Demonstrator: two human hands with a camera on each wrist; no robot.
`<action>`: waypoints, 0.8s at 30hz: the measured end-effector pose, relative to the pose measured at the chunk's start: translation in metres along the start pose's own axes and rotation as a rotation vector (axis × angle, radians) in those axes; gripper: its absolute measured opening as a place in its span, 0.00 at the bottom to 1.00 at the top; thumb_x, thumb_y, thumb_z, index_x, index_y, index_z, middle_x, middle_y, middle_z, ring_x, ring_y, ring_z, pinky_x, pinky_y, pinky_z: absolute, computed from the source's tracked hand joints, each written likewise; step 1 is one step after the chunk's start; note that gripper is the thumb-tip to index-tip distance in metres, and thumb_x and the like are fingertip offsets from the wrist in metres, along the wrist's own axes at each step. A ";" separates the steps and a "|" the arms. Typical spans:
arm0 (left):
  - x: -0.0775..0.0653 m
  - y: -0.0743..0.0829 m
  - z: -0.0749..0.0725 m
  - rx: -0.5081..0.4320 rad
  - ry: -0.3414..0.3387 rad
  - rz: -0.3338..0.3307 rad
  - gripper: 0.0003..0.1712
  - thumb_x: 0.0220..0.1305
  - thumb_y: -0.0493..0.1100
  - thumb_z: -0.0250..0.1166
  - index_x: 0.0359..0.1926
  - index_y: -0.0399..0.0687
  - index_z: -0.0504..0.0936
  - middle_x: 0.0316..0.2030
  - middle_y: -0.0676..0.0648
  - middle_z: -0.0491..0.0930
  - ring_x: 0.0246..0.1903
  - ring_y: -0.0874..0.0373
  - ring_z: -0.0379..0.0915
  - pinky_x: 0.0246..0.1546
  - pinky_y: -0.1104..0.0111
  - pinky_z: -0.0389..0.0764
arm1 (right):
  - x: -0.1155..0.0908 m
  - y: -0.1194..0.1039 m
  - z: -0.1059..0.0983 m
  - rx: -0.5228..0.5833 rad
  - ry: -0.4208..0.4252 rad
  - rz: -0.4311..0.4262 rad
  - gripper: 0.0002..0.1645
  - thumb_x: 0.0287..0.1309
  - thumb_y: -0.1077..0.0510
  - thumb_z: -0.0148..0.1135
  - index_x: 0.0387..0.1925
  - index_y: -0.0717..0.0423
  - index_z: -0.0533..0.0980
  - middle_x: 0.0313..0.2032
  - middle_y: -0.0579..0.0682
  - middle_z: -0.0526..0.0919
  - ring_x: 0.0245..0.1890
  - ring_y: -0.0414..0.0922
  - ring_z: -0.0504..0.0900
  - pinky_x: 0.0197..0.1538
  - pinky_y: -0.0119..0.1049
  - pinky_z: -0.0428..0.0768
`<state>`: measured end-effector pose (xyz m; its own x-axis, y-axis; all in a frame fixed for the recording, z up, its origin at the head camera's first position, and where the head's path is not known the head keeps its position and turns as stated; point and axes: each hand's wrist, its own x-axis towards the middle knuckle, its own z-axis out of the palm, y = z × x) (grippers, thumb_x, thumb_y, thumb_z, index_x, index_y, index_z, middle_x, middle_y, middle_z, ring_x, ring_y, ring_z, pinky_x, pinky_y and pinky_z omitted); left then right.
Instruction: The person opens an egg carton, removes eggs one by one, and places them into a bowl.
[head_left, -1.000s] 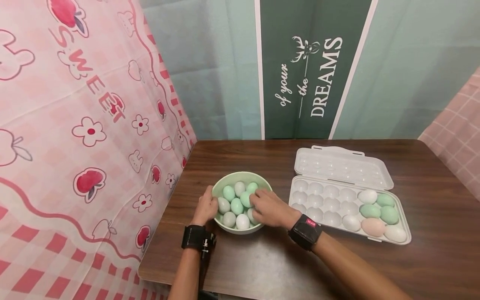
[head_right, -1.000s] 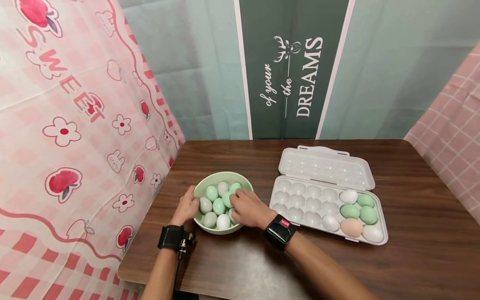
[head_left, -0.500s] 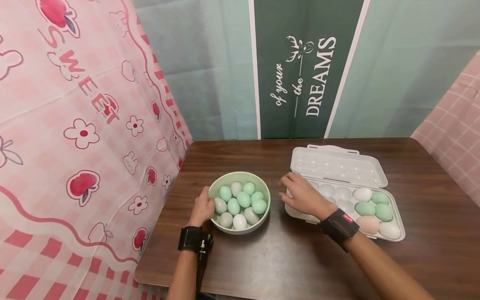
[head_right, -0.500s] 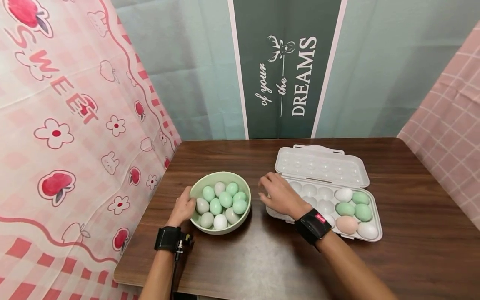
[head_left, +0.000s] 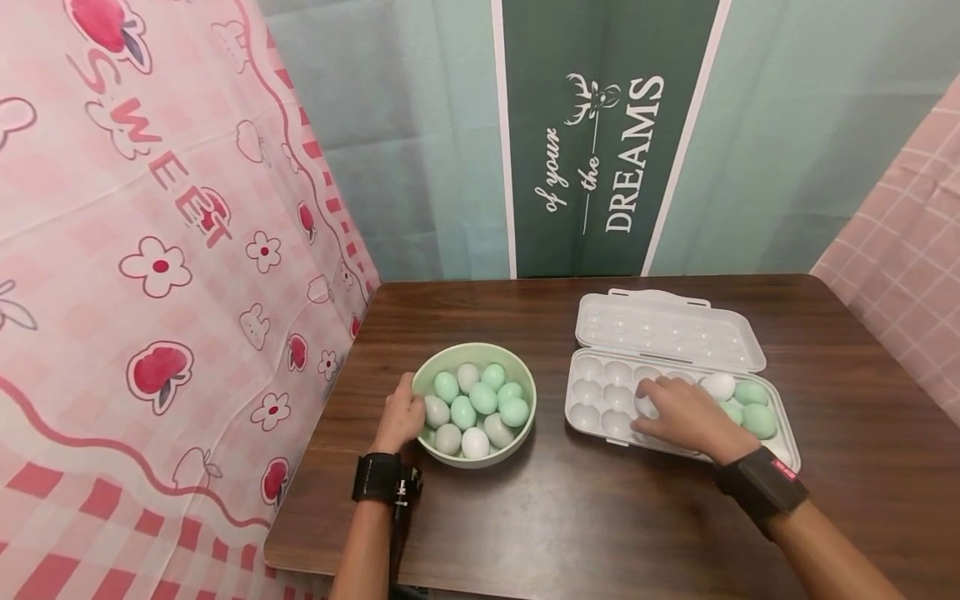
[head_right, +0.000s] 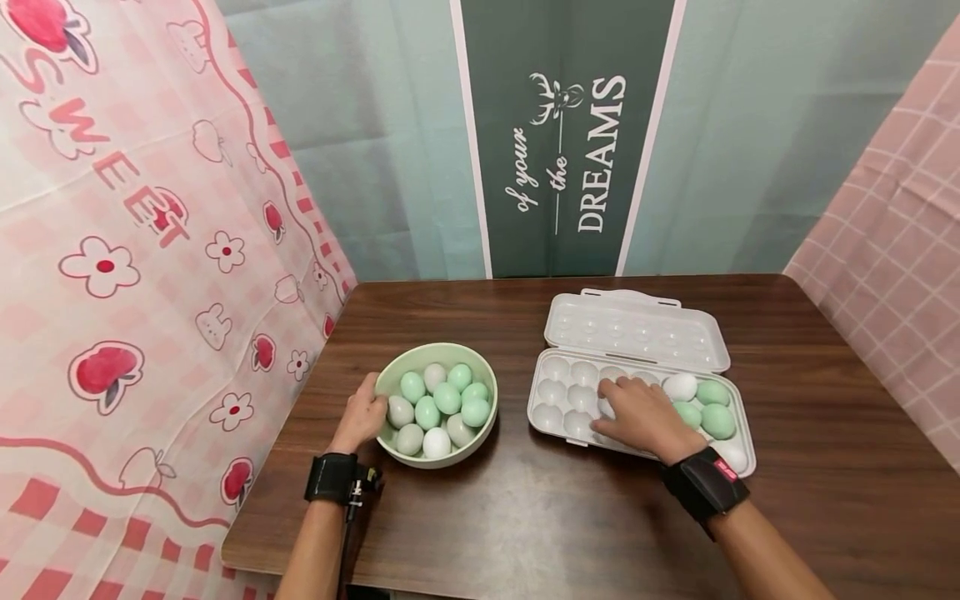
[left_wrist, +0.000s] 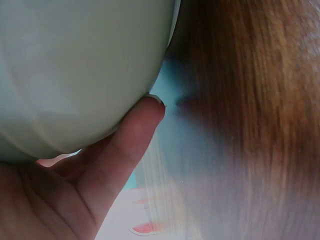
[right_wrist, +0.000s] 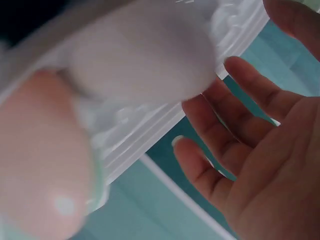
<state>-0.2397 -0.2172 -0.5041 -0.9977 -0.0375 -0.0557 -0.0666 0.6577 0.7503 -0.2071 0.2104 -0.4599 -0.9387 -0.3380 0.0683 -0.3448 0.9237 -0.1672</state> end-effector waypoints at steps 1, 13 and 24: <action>0.000 0.000 0.000 0.001 0.001 0.001 0.24 0.66 0.38 0.43 0.63 0.44 0.66 0.61 0.34 0.72 0.57 0.42 0.73 0.52 0.48 0.77 | -0.004 0.003 0.000 -0.002 -0.011 0.010 0.25 0.44 0.43 0.70 0.41 0.54 0.78 0.32 0.50 0.82 0.32 0.49 0.79 0.34 0.50 0.73; 0.000 0.000 -0.001 0.000 0.012 -0.001 0.25 0.66 0.38 0.43 0.63 0.43 0.65 0.61 0.34 0.72 0.57 0.42 0.73 0.51 0.49 0.78 | -0.031 0.031 0.005 -0.002 -0.019 0.096 0.30 0.39 0.38 0.72 0.40 0.53 0.79 0.33 0.48 0.85 0.33 0.49 0.81 0.33 0.51 0.66; 0.000 0.001 0.000 -0.004 -0.011 -0.032 0.24 0.66 0.39 0.43 0.63 0.45 0.65 0.62 0.35 0.71 0.58 0.43 0.72 0.53 0.49 0.76 | -0.032 0.035 0.004 -0.019 0.033 0.051 0.17 0.42 0.47 0.69 0.34 0.51 0.80 0.28 0.45 0.85 0.26 0.43 0.78 0.31 0.46 0.68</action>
<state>-0.2398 -0.2163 -0.5032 -0.9949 -0.0503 -0.0873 -0.0989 0.6532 0.7507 -0.1888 0.2527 -0.4724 -0.9542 -0.2845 0.0922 -0.2959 0.9429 -0.1529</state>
